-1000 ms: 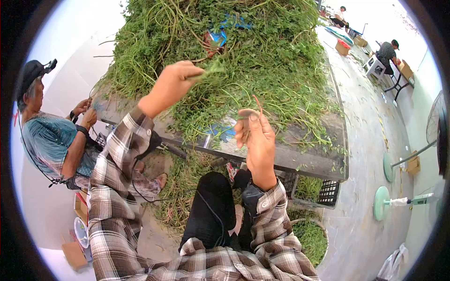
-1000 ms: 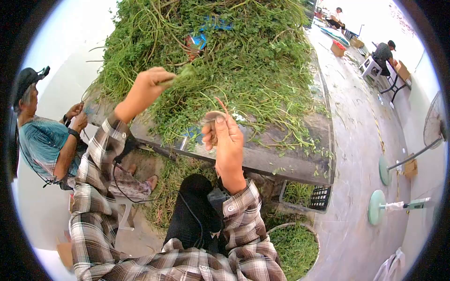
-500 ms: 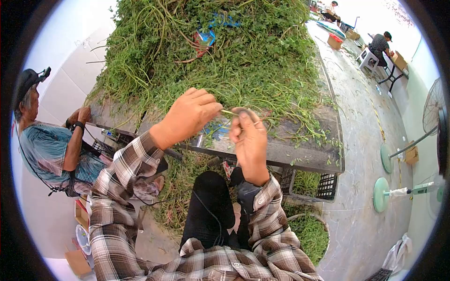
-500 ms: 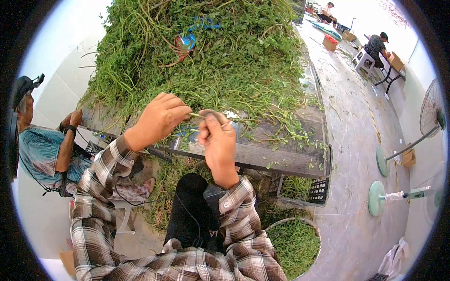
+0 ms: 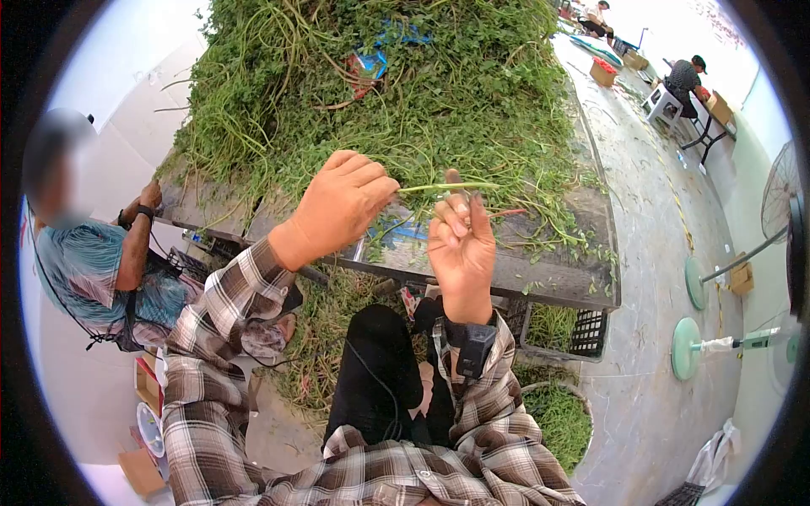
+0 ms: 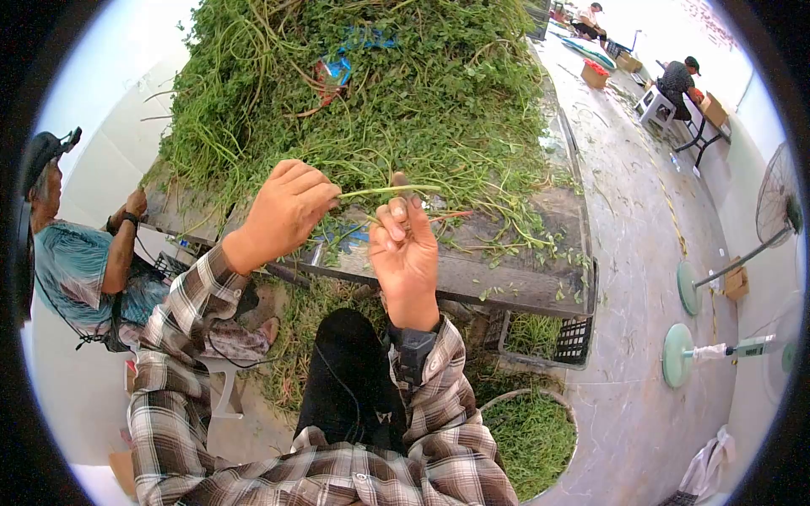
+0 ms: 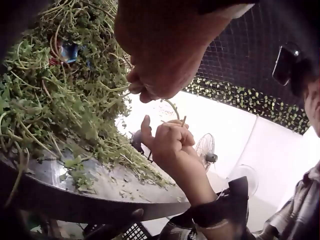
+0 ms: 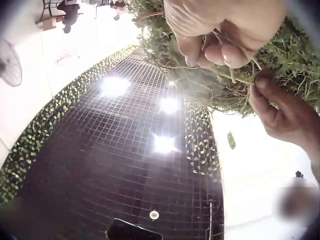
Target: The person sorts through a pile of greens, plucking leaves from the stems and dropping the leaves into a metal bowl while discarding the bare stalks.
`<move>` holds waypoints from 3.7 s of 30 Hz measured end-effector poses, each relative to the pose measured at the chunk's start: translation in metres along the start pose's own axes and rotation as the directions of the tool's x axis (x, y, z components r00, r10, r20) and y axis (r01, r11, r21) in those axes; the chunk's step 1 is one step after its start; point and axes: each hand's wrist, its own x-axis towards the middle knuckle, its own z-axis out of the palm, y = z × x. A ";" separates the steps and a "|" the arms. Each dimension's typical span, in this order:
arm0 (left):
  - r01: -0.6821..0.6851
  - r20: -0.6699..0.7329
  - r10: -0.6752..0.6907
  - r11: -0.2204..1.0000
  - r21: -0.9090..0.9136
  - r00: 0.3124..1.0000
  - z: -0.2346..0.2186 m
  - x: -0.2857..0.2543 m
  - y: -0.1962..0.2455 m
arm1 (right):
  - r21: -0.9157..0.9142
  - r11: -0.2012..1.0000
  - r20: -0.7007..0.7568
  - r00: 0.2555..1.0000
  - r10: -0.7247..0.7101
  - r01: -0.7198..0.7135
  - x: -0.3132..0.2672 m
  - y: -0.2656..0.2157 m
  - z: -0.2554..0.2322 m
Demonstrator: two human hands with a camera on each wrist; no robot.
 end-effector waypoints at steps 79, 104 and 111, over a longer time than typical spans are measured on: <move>0.218 0.235 -0.167 0.954 -0.208 0.957 0.081 -0.014 -0.001 | -0.619 0.778 -0.235 0.920 -0.314 0.108 -0.009 -0.014 0.015; 0.252 -0.326 -0.400 0.875 -0.412 0.856 0.032 0.006 -0.012 | -0.832 0.552 -0.193 0.908 -0.371 0.049 -0.009 0.002 0.023; 0.197 -0.247 -0.282 0.928 -0.317 0.927 0.027 -0.004 0.028 | -0.943 0.333 -0.079 0.971 -0.228 0.002 -0.010 0.011 0.025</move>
